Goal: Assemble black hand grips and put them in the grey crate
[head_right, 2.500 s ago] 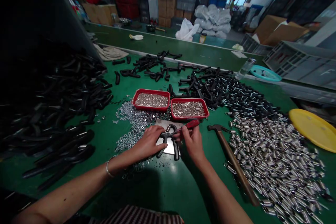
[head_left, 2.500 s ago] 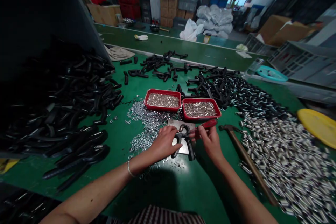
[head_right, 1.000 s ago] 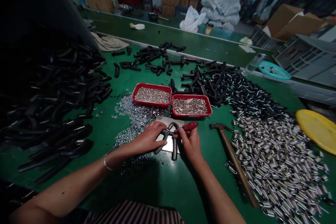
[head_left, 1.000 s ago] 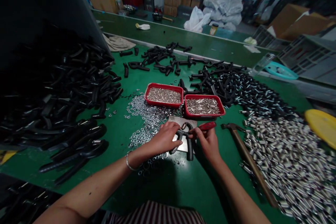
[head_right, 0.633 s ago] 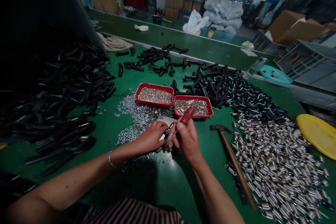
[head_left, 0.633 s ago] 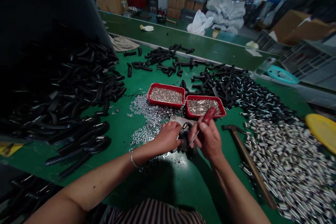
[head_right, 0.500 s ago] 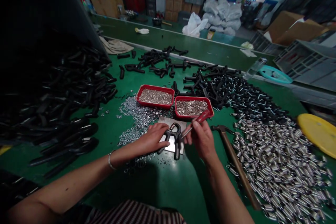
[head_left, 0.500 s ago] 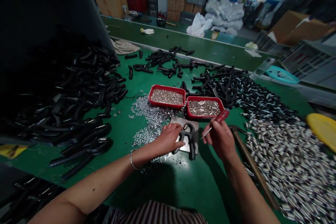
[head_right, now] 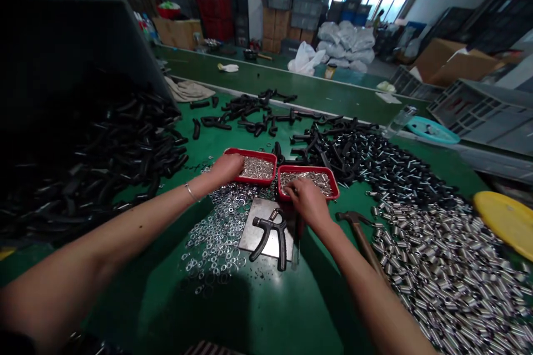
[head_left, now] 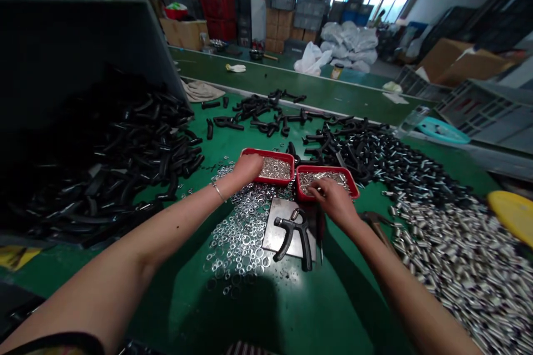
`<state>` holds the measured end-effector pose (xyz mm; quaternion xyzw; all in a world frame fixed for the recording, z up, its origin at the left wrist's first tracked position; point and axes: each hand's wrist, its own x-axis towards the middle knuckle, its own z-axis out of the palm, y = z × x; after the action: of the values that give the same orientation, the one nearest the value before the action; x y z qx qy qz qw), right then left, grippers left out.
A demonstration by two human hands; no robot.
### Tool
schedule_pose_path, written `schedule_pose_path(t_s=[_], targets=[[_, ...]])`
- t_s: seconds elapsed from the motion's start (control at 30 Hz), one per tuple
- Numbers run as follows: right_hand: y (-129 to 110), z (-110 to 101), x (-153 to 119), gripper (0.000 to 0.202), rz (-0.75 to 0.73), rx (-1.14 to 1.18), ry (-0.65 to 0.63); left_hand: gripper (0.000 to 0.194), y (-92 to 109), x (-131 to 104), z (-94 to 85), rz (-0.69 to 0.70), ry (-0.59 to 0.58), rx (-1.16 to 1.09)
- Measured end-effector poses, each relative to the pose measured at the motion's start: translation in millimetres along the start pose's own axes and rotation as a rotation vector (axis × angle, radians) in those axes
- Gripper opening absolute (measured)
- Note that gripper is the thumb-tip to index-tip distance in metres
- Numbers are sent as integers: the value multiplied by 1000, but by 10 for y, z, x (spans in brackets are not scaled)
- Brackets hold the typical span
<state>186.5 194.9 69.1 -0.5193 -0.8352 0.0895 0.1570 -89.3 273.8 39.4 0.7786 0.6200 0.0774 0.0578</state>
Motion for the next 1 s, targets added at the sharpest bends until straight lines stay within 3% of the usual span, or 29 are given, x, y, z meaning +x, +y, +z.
schedule_pose_path(t_s=[0.1,0.2,0.33,0.47,0.53,0.6,0.7,0.77,0.87,1.0], targets=[[-255,257,604,25,-152,-266,-74,24,-26,-92,118,30,61,-31],[-359,473,1018,21,-194,-332,-149,23,-72,-111,193,36,106,-70],[-327,602,1193,21,-193,-359,-177,17,-183,-60,251,28,182,-162],[-284,630,1155,24,-179,-366,-183,10,-198,-105,214,-51,359,-411],[-283,642,1139,27,-160,-363,-179,11,-71,-260,162,-74,427,-493],[-287,652,1138,28,-148,-358,-177,12,162,-523,126,36,396,-534],[-289,651,1141,27,-145,-336,-175,12,594,-980,172,315,149,-476],[-286,644,1130,25,-144,-314,-162,14,827,-1197,265,378,79,-387],[-282,645,1097,23,-131,-268,-127,17,1007,-1312,411,402,80,-255],[-293,662,1058,20,-96,-169,-56,21,1036,-1289,499,436,124,-113]])
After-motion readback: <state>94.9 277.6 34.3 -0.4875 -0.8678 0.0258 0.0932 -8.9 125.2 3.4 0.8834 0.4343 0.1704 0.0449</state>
